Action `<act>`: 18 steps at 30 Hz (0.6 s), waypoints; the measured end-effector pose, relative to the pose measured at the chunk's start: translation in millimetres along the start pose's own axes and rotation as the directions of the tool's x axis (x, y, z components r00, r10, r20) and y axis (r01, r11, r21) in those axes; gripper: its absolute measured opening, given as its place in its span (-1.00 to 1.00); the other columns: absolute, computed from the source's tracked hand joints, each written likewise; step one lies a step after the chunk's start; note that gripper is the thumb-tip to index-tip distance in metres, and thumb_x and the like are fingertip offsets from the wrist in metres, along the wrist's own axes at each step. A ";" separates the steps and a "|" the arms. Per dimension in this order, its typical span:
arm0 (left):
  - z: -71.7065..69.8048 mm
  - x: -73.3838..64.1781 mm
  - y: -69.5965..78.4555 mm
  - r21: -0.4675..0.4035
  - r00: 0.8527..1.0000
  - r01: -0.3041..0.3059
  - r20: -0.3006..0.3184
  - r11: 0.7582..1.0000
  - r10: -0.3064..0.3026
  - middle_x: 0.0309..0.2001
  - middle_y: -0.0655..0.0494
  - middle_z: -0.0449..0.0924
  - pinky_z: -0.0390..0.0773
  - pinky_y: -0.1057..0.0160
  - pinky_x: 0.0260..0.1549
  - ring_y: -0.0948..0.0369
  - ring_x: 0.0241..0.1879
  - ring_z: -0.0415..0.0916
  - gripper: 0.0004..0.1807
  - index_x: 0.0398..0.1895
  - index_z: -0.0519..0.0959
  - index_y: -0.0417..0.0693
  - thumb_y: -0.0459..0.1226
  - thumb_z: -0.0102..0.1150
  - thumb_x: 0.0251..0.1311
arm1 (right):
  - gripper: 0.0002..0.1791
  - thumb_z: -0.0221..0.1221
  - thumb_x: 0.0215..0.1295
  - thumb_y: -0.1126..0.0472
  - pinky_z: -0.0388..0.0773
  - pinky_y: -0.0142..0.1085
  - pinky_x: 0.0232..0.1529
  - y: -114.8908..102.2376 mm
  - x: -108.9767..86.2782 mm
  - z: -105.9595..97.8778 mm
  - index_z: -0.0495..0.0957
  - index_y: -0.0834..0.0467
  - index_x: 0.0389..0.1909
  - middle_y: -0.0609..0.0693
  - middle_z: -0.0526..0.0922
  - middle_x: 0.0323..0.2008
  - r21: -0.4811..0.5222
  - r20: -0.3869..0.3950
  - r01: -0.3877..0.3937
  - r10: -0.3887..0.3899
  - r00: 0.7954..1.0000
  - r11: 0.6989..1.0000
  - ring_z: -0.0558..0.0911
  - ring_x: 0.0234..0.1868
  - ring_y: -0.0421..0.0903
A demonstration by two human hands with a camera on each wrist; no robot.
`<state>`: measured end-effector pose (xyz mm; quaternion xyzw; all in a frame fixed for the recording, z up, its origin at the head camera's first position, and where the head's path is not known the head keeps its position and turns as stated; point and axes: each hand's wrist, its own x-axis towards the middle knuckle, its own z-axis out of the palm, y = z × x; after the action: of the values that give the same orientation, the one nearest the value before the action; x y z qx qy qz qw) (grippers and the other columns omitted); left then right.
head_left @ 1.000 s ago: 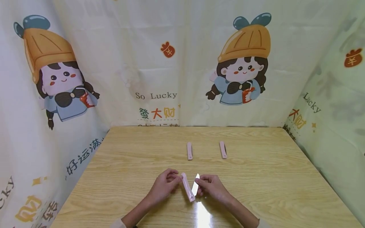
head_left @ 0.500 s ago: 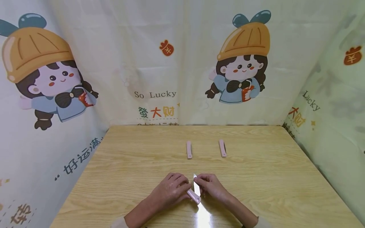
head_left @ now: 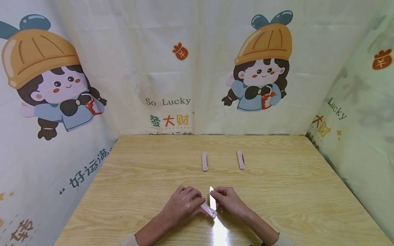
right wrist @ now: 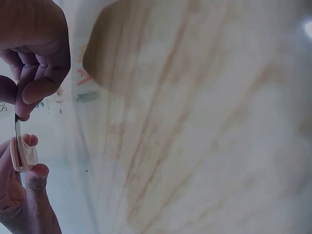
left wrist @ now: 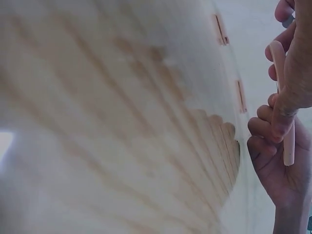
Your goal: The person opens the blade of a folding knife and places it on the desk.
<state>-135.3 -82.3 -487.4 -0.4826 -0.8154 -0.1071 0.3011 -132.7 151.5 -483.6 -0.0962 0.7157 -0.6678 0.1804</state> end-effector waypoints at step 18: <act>-4.4 2.2 4.8 0.008 0.979 0.202 0.018 0.979 -0.202 -0.39 0.30 0.53 0.42 0.25 -0.42 0.30 -0.44 0.41 -0.65 -0.36 0.77 0.17 0.19 0.48 0.00 | -0.70 0.15 0.51 0.23 0.39 -0.42 -0.55 -2.9 8.4 -6.6 0.59 0.47 -0.19 -0.07 0.56 -0.59 -0.065 -0.162 -0.011 0.000 0.987 0.998 0.51 -0.55 -0.22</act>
<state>-130.3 -80.4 -483.1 -0.3974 -0.8634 -0.1301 0.2825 -143.3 154.1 -481.5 -0.0458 0.7499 -0.6489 0.1202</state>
